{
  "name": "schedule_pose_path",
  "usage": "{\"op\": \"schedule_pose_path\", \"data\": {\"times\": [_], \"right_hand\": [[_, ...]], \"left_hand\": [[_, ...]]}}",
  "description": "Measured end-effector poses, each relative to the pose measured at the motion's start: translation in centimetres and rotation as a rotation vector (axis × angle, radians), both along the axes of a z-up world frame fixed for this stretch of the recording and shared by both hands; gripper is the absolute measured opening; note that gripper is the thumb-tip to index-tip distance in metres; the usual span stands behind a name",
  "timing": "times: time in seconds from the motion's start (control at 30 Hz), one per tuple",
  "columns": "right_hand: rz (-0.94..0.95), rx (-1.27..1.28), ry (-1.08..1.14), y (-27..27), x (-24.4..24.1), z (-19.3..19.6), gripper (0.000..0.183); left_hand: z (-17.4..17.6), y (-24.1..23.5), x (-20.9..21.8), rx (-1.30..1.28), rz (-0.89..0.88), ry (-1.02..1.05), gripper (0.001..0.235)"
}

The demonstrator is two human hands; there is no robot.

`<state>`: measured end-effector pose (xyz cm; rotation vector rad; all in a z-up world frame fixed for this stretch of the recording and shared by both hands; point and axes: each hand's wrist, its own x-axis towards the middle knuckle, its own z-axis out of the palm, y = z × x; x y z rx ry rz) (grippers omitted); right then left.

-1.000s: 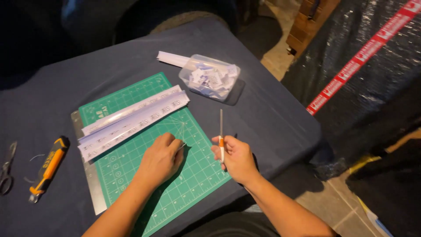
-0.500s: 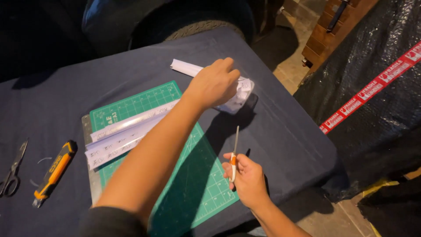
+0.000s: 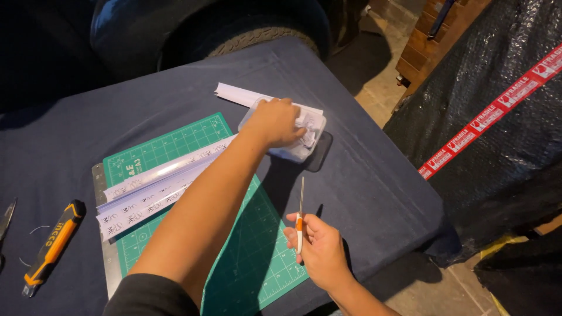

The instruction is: Cutting individual labels from a printed paper strip using scissors on a cutting mat.

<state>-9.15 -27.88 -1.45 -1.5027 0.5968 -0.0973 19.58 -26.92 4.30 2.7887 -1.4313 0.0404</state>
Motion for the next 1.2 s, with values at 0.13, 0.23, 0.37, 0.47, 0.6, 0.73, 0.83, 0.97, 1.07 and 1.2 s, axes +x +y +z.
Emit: {"op": "schedule_pose_path", "data": {"times": [0.13, 0.23, 0.37, 0.47, 0.6, 0.73, 0.83, 0.97, 1.07, 1.2], "right_hand": [[-0.011, 0.009, 0.001, -0.1, 0.0, -0.4, 0.028], [-0.001, 0.016, -0.052, -0.2, 0.0, -1.0, 0.03], [-0.019, 0.012, -0.093, -0.2, 0.0, -1.4, 0.028], [-0.033, 0.023, -0.153, -0.4, 0.2, -2.5, 0.027], [-0.037, 0.003, -0.236, 0.0, 0.3, -3.1, 0.03], [-0.019, -0.031, -0.202, 0.4, 0.2, -2.3, 0.031], [0.004, -0.07, -0.245, 0.5, 0.1, -2.6, 0.032], [0.005, -0.081, -0.229, 1.2, 0.1, -1.8, 0.032], [0.017, -0.109, -0.24, 1.3, 0.1, -1.7, 0.031], [0.012, -0.132, -0.26, 1.6, 0.0, -1.7, 0.031]], "left_hand": [[0.0, -1.1, -1.6, 0.038, -0.12, 0.106, 0.044], [-1.1, -0.6, -0.9, 0.184, -0.043, 0.136, 0.048], [0.2, 3.1, 0.1, -0.171, -0.11, 0.02, 0.039], [1.2, 8.0, 0.5, -0.268, -0.079, -0.058, 0.032], [-1.3, 16.4, 0.8, -0.111, 0.091, -0.154, 0.028], [-5.1, 23.4, -1.0, -0.027, 0.171, -0.069, 0.044], [-7.7, 26.7, -1.9, -0.045, 0.179, -0.007, 0.048], [-7.6, 28.2, -2.6, -0.24, 0.278, 0.118, 0.027], [-6.5, 28.7, -2.9, -0.256, 0.333, 0.248, 0.023], [-5.9, 28.9, -3.9, -0.275, 0.348, 0.315, 0.018]]}}
